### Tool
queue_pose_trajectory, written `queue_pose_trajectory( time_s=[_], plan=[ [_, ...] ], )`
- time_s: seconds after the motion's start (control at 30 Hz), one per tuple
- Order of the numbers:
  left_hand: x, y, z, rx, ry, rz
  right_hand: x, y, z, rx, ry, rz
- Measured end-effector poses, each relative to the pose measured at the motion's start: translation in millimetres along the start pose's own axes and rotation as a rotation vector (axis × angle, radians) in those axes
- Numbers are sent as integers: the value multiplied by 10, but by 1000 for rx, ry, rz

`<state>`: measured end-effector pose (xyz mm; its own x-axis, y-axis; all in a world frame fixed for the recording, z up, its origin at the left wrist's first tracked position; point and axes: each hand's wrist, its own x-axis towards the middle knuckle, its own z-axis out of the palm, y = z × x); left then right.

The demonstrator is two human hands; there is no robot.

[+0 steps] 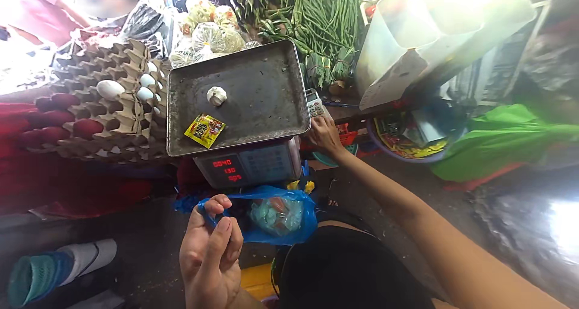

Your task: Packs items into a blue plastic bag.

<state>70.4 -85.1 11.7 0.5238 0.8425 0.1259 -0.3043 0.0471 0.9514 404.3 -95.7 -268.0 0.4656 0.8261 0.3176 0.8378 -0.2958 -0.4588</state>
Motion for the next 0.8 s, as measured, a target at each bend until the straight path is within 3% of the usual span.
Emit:
queue_pose_trajectory(
  time_s=[0.13,0.37,0.5,0.63,0.8],
  plan=[
    [12,-1,9,-8,-13,-10,61,-50,158,-68,-20,-75],
    [-19,22,-70,-3,-15,-6,157,-36,160,-4,39,34],
    [0,31,-121,-28,-18,-8,-90,-149,-41,37,133,74],
    [46,40,-155,-48,-29,-20,-209,-108,-18,31,53,134],
    [99,49,-175,-29,-64,-26,60,-78,104,-26,23,99]
  ],
)
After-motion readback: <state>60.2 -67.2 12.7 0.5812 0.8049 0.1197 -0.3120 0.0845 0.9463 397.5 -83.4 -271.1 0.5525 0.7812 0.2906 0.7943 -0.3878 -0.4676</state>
